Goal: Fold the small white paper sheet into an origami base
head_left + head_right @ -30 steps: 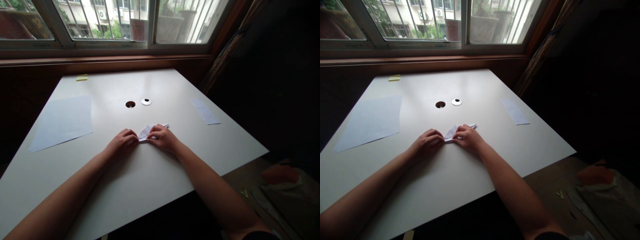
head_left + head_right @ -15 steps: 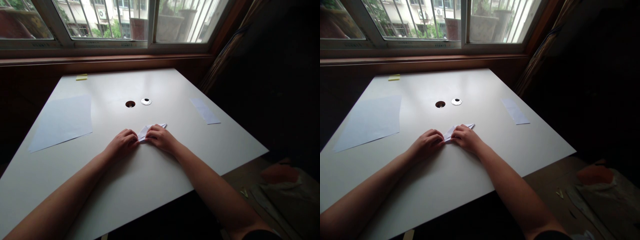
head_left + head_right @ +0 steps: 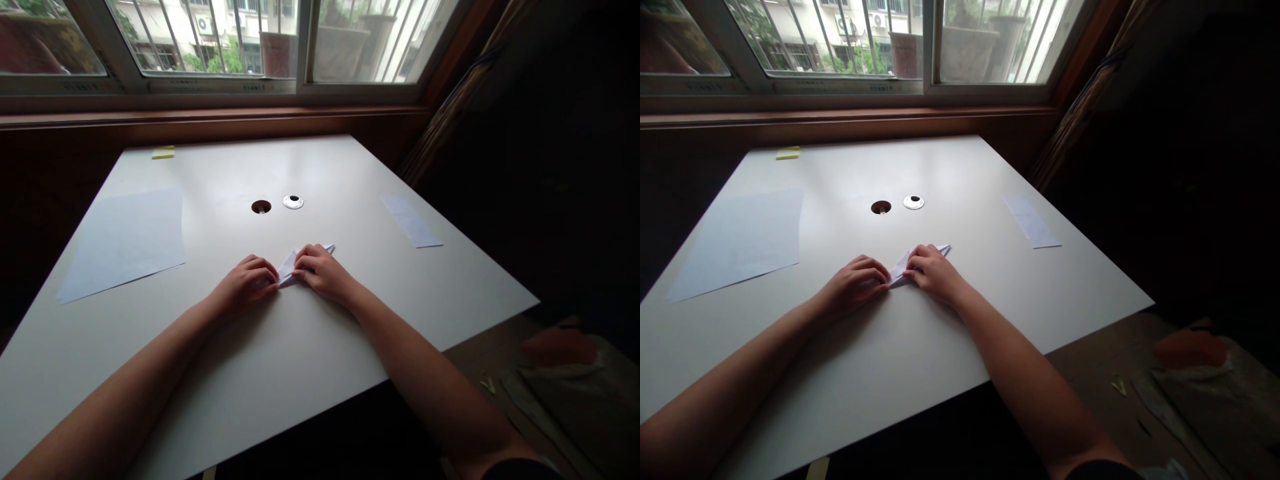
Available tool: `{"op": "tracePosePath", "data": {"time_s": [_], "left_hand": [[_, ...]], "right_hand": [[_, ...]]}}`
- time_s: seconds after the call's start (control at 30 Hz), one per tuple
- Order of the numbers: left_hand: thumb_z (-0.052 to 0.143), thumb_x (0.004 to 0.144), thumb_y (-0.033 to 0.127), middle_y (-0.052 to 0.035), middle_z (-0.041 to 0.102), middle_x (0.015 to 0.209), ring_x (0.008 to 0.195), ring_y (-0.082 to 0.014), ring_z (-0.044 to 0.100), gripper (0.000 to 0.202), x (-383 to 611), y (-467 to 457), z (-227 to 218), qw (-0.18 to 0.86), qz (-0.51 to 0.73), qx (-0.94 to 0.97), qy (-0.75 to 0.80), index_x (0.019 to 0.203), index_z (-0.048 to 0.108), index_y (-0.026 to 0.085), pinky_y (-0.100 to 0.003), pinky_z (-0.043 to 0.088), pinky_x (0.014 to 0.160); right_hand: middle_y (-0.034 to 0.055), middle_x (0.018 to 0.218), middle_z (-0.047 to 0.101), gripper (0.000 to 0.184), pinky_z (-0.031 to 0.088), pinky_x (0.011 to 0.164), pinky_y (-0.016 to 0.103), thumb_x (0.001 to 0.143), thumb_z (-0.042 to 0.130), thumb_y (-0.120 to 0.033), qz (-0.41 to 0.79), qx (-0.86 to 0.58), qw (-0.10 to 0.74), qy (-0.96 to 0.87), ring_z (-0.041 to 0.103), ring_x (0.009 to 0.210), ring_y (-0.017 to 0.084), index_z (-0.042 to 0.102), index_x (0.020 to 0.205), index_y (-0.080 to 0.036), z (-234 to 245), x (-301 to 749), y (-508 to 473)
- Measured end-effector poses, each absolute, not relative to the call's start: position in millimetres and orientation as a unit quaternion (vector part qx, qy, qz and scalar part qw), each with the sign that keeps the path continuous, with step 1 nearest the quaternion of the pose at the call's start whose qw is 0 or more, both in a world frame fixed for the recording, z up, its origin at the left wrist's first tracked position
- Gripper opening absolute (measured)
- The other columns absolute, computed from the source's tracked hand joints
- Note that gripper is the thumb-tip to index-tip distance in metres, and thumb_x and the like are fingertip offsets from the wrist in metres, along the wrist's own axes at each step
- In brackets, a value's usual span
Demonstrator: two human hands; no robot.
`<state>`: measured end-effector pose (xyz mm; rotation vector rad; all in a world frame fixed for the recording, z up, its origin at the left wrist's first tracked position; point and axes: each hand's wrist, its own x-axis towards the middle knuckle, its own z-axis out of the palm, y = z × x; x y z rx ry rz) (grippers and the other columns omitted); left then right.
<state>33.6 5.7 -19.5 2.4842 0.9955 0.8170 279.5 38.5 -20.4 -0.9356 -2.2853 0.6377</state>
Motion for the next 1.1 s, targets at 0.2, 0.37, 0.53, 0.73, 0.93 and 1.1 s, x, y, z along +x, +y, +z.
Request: {"op": "tracePosePath", "data": {"time_s": [0.2,0.37,0.53,0.73,0.93,1.1], "left_hand": [[0.055,0.095,0.025,-0.0072,0.07,0.098,0.092,-0.0185,0.061,0.013,32.6,1.7,-14.0,0.213,0.267,0.891,0.3,0.096,0.067,0.021,-0.032,0.052,0.084],[0.053,0.096,0.024,-0.0092,0.07,0.105,0.097,-0.0201,0.062,0.017,32.8,0.9,-12.7,0.201,0.272,0.897,0.284,0.105,0.066,0.021,-0.035,0.053,0.088],[0.06,0.092,0.026,-0.0073,0.072,0.103,0.097,-0.0189,0.063,0.011,32.4,1.6,-18.5,0.192,0.278,0.9,0.275,0.09,0.069,0.022,-0.033,0.054,0.087],[0.063,0.09,0.027,-0.0072,0.074,0.101,0.098,-0.0191,0.067,0.009,32.1,2.5,-17.1,0.207,0.285,0.903,0.248,0.09,0.072,0.023,-0.033,0.056,0.088],[0.061,0.091,0.022,-0.008,0.073,0.105,0.107,-0.02,0.066,0.013,32.8,-0.5,-13.6,0.198,0.287,0.905,0.242,0.101,0.069,0.022,-0.034,0.056,0.094],[0.058,0.092,0.021,-0.0094,0.065,0.127,0.117,-0.021,0.062,0.034,33.6,-2.0,-24.0,0.131,0.264,0.918,0.266,0.126,0.062,0.023,-0.037,0.053,0.101]], "right_hand": [[0.0036,0.096,0.067,0.007,0.044,0.092,0.039,0.089,0.065,-0.019,0.274,-0.321,0.273,-0.865,0.053,0.092,0.02,0.069,0.083,-0.022,-18.1,288.9,42.4],[0.0048,0.096,0.067,0.006,0.045,0.09,0.039,0.089,0.065,-0.019,0.284,-0.312,0.259,-0.869,0.054,0.092,0.02,0.069,0.084,-0.021,-14.4,289.2,42.1],[0.0048,0.096,0.066,0.003,0.045,0.091,0.039,0.087,0.068,-0.021,0.283,-0.316,0.258,-0.868,0.054,0.093,0.02,0.07,0.085,-0.021,-15.4,289.5,41.3],[0.0046,0.095,0.066,0.003,0.046,0.091,0.039,0.086,0.071,-0.024,0.288,-0.317,0.258,-0.866,0.053,0.093,0.02,0.07,0.083,-0.022,-14.6,290.0,40.5],[0.005,0.095,0.068,0.009,0.046,0.095,0.04,0.088,0.069,-0.029,0.312,-0.291,0.258,-0.867,0.056,0.097,0.021,0.072,0.082,-0.022,-7.4,291.2,37.8],[0.0046,0.1,0.066,0.011,0.05,0.093,0.036,0.089,0.064,-0.017,0.336,-0.26,0.285,-0.859,0.06,0.099,0.019,0.073,0.092,-0.023,-11.5,291.0,38.1]]}}
